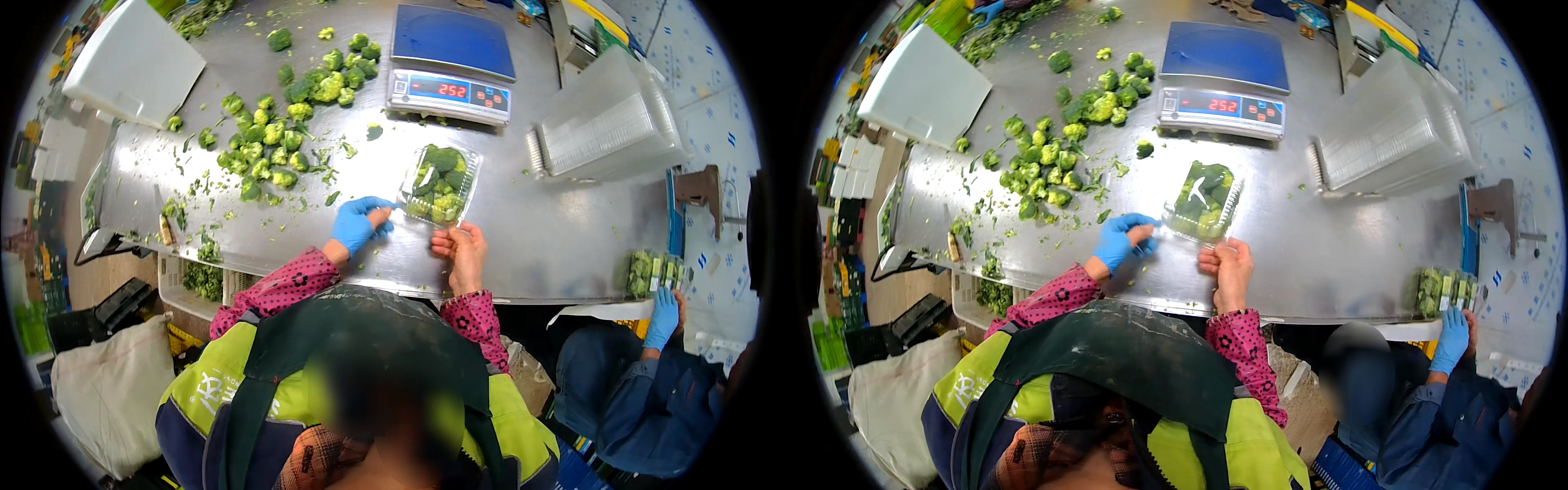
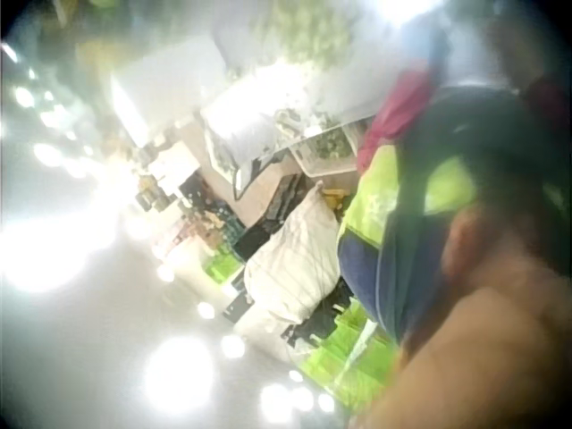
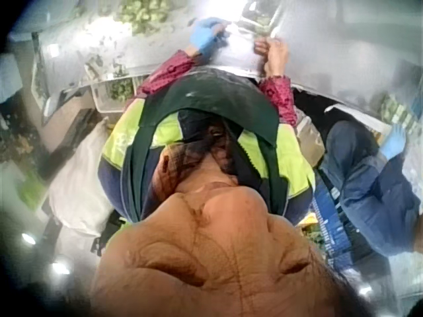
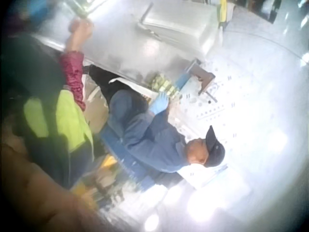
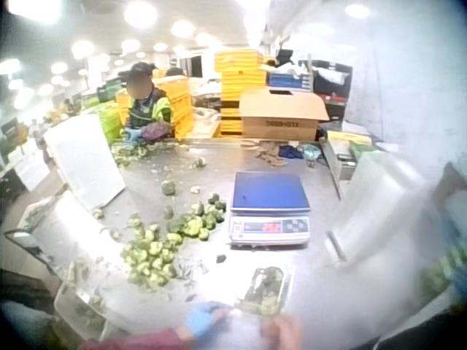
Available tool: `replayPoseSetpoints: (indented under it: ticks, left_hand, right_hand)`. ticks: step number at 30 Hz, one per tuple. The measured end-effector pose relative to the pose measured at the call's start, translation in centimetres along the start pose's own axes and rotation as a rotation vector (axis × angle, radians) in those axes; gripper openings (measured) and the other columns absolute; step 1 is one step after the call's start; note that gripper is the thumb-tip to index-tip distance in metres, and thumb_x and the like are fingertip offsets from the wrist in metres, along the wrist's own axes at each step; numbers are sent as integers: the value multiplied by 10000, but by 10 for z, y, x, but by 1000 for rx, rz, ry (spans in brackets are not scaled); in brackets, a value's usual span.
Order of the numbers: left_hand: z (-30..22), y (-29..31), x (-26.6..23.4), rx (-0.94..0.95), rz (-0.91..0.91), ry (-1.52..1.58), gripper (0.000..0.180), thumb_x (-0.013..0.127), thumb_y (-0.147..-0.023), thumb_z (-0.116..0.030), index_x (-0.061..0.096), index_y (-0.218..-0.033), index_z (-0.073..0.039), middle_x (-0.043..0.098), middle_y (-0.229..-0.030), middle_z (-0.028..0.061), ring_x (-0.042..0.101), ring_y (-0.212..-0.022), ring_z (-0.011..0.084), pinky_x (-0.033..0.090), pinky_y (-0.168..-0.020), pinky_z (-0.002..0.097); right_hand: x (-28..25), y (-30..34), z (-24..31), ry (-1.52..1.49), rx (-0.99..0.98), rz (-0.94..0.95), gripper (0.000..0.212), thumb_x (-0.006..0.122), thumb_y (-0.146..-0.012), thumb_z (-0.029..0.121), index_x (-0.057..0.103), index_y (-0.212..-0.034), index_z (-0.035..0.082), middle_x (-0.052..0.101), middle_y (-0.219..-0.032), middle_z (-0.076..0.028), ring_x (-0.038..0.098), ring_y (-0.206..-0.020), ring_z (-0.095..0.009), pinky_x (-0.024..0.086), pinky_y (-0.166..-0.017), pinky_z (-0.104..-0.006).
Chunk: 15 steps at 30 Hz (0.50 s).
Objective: The person packs broccoli florets into plastic containers by hand, weighing them on a digital scale to reach a target weight before placing the containers aside.
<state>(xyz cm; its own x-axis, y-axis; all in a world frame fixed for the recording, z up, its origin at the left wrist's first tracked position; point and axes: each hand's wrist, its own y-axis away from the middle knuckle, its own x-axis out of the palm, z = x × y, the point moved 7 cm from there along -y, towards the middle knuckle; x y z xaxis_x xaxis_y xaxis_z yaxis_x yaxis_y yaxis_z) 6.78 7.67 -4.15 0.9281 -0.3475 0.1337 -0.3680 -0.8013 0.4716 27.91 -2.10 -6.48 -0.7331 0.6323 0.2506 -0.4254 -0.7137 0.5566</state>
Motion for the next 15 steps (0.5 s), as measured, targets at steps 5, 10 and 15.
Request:
replayPoseSetpoints:
  ticks: [5, 10, 15]
  left_hand:
    - [-21, -15, -7, 85, -3, -12, 185, 645, -939, -108, 720, -1100, -58, 712, -805, 39, 631, -716, 71, 476, -636, 217]
    - [-8, -24, -5, 126, 60, -92, 250, 644, -924, -88, 690, -1168, -58, 709, -904, 33, 610, -781, 74, 476, -673, 233]
    - [-16, -29, -3, 147, 72, -55, 305, 646, -887, -24, 678, -1190, -38, 650, -888, 4, 578, -818, 72, 477, -733, 218]
  right_hand:
    - [-16, -8, 20, 96, -63, -96, 156, 556, -939, 77, 559, -1060, -22, 663, -823, -136, 664, -672, -208, 566, -608, -317]
    - [-20, -19, 22, 216, -93, -143, 137, 572, -894, 30, 592, -1015, -34, 647, -794, -113, 641, -621, -186, 528, -553, -297]
    - [-35, -11, 37, 118, -206, -228, 163, 592, -868, 70, 621, -990, -34, 638, -729, -107, 614, -576, -172, 501, -524, -287]
